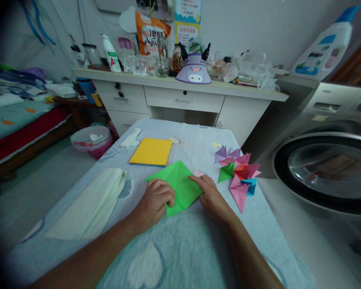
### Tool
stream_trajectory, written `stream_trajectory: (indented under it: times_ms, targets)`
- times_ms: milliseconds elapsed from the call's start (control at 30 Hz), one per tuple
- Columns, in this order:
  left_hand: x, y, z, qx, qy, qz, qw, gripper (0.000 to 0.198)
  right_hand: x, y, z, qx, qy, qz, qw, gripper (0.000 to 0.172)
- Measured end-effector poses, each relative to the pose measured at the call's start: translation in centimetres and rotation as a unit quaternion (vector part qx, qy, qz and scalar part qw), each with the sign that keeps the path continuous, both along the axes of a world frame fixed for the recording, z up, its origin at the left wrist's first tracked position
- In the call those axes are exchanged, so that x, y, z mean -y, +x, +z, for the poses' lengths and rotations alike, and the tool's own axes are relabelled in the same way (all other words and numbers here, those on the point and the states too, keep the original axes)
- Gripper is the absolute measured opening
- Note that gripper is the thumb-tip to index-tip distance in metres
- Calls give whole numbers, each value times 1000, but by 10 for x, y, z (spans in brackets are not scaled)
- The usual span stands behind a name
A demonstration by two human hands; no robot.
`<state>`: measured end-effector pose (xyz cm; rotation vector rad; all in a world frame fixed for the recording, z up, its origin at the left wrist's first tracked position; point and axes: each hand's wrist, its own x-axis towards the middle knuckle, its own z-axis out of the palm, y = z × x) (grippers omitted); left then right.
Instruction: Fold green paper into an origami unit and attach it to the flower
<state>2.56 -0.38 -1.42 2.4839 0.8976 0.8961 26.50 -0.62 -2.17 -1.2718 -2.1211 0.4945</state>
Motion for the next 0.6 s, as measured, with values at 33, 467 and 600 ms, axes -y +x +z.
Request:
stream_trajectory:
  times_ms: [33,467,600]
  targets:
    - [0,-1,1,7,8,8,1000,33,0,0,0,-7,10,-2,1000,64]
    - [-2,-9,-1,10,88,84,993,41,4,-1,11,-31,182,-100,978,35]
    - [-3,-9,-4,55,26,61,996,45,10,-5,17,2,199,-146,969,28]
